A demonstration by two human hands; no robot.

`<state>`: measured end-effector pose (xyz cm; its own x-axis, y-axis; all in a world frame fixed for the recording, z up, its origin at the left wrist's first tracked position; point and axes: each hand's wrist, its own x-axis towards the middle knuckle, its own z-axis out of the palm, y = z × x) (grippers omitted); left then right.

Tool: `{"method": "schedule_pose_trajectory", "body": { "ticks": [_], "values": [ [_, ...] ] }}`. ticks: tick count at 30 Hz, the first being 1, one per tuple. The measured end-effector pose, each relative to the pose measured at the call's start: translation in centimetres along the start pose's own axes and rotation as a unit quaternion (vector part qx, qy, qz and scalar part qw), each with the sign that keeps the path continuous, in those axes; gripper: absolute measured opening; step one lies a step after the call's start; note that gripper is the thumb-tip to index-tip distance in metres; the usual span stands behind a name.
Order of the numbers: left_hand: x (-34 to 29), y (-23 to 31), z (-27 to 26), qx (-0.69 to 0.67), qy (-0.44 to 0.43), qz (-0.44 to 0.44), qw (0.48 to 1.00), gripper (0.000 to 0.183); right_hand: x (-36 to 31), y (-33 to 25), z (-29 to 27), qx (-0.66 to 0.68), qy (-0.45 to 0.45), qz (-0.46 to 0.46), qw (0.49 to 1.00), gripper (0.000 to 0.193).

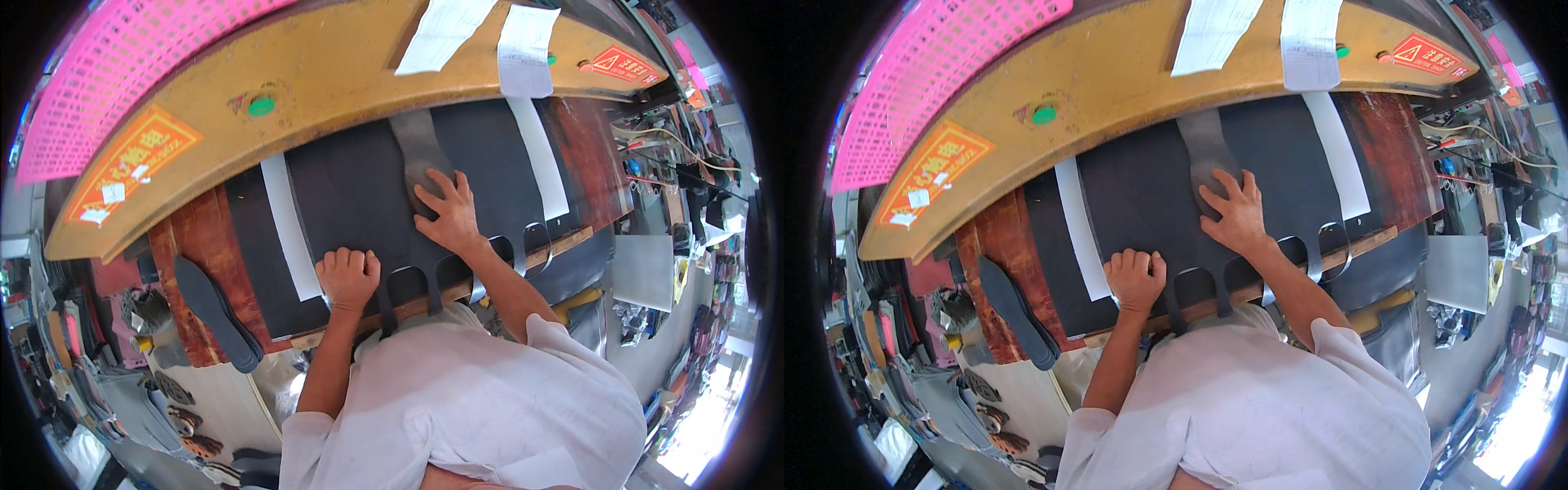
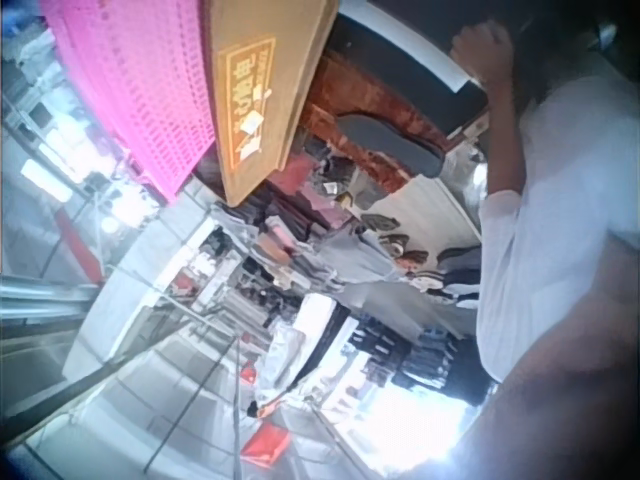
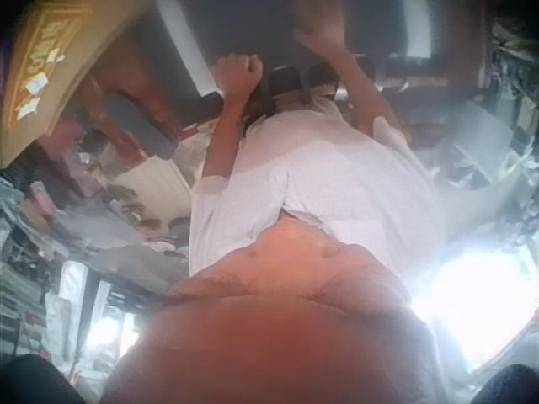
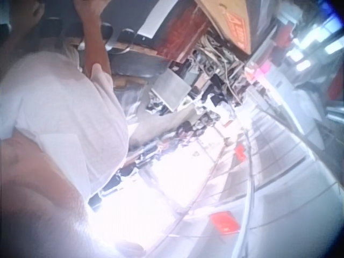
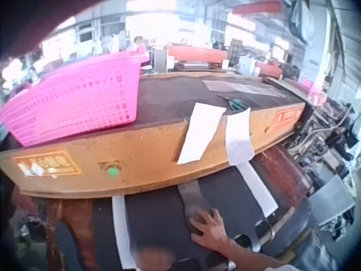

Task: The person places a large sheet of dark material on a cutting machine, aligns it, and uses a handheld blade to cut out multiple identical shapes. The cut pieces are removed and set aside as the process repeats.

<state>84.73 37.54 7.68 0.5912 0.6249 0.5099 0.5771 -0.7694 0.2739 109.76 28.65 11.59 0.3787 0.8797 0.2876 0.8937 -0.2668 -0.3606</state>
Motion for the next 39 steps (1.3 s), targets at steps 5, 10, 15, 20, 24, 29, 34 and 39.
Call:
{"method": "schedule_pose_trajectory", "body": {
  "ticks": [5, 10, 15, 20, 24, 29, 34, 39],
  "values": [
    [7.8, -3.1, 2.8, 0.029, 0.055, 0.037, 0.997, 0.029, 7.7, 1.0, 2.1, -0.018, 0.009, 0.015, 1.0, 0.058],
    [11.2, -2.6, 3.7, -0.033, 0.018, -0.004, 0.999, 0.013, 9.9, 4.6, -2.4, 0.132, 0.112, 0.064, 0.983, 0.044],
    [12.6, -2.0, 7.2, -0.063, 0.047, 0.018, 0.997, 0.009, 13.1, 15.9, -12.5, 0.141, 0.346, 0.255, 0.892, 0.039],
    [15.7, -3.1, 9.9, -0.009, 0.032, -0.011, 0.999, 0.015, 15.5, 18.0, -11.1, 0.224, 0.318, 0.26, 0.884, 0.041],
    [15.6, -2.8, 9.6, -0.016, 0.035, -0.011, 0.999, 0.017, 10.7, 13.8, -4.8, 0.232, 0.144, 0.161, 0.948, 0.026],
    [15.1, -2.9, 9.5, -0.018, 0.029, -0.021, 0.999, 0.018, 8.7, 11.2, 0.9, 0.019, 0.075, -0.017, 0.997, 0.026],
    [14.8, -3.2, 9.7, -0.013, 0.015, -0.025, 0.999, 0.019, 9.5, 11.3, 1.1, 0.045, 0.057, -0.004, 0.997, 0.022],
    [14.6, -3.0, 9.5, -0.024, 0.039, -0.011, 0.999, 0.015, 9.2, 11.1, 1.5, 0.04, 0.044, 0.006, 0.998, 0.022]
  ]
}}
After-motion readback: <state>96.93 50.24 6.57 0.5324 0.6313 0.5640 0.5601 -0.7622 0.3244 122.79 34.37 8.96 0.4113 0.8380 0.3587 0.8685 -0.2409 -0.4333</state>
